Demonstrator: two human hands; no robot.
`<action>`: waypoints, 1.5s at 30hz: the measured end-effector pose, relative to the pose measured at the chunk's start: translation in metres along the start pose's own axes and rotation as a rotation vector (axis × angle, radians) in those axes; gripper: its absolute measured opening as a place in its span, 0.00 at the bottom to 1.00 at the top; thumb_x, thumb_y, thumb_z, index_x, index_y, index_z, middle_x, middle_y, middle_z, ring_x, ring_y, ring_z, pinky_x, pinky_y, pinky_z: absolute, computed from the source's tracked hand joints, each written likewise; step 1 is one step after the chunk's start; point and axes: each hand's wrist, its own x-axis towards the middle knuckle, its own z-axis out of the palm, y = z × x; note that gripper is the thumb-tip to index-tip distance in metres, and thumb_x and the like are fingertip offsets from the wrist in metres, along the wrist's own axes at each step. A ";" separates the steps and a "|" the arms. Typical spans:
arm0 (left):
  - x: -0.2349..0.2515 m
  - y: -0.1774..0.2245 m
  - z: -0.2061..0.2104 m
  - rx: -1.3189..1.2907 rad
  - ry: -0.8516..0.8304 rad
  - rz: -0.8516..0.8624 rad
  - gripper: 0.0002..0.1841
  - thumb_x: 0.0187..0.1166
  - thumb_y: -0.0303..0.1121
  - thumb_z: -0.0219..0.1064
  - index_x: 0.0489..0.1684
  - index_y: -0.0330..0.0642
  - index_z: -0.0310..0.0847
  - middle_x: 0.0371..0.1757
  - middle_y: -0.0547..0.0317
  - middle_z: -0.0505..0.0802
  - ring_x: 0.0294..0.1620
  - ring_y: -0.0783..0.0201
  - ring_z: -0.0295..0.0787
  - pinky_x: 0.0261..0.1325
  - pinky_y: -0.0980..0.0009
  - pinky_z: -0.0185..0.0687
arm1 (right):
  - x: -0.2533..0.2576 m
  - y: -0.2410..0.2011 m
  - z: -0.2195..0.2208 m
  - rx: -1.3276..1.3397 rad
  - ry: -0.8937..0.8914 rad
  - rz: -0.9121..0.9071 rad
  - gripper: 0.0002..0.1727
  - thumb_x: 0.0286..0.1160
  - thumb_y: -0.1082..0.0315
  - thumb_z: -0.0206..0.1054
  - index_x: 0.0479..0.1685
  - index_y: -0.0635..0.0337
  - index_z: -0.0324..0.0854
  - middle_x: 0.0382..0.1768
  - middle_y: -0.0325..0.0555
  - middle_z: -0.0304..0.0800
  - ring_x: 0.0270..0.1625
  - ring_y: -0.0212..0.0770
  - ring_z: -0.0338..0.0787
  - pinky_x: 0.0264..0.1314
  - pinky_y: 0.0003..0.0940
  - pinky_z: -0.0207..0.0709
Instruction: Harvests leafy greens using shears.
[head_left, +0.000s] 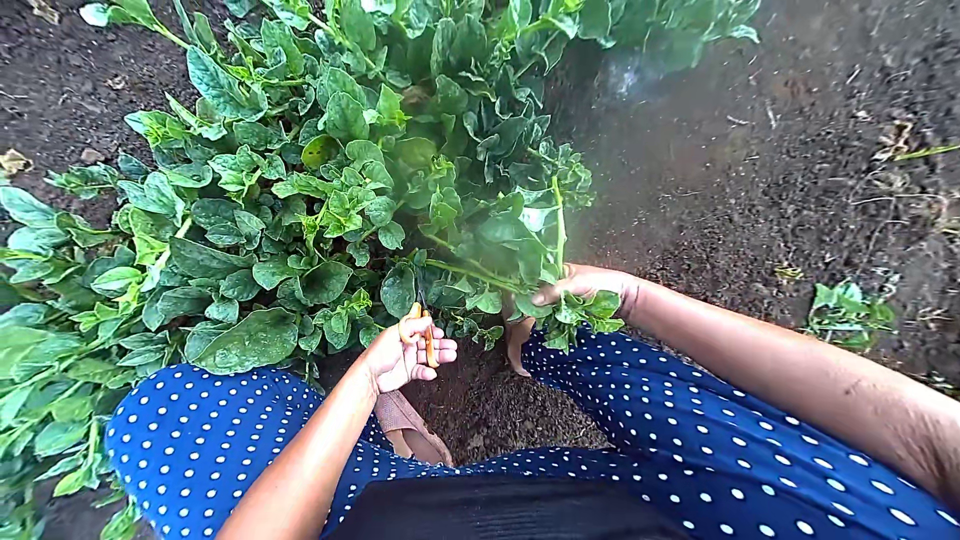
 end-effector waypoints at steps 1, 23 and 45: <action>0.003 0.003 -0.002 0.009 -0.020 -0.003 0.22 0.96 0.42 0.38 0.43 0.41 0.76 0.39 0.50 0.97 0.35 0.62 0.98 0.24 0.75 0.87 | 0.000 -0.001 -0.001 -0.009 -0.004 0.007 0.09 0.73 0.77 0.63 0.41 0.52 0.84 0.32 0.33 0.95 0.35 0.24 0.93 0.43 0.20 0.87; -0.118 0.062 -0.021 0.737 0.498 0.829 0.14 0.81 0.29 0.67 0.61 0.33 0.79 0.48 0.55 0.95 0.44 0.63 0.95 0.46 0.64 0.93 | -0.044 -0.018 -0.040 0.277 -0.254 -0.698 0.19 0.67 0.50 0.76 0.57 0.43 0.91 0.47 0.31 0.95 0.44 0.30 0.94 0.48 0.29 0.90; -0.093 0.319 -0.093 0.438 1.026 1.107 0.24 0.77 0.22 0.70 0.73 0.35 0.70 0.63 0.47 0.87 0.54 0.59 0.91 0.55 0.57 0.91 | 0.011 -0.184 -0.036 0.343 -0.214 -0.927 0.17 0.66 0.58 0.73 0.56 0.44 0.88 0.50 0.41 0.94 0.54 0.42 0.94 0.57 0.40 0.91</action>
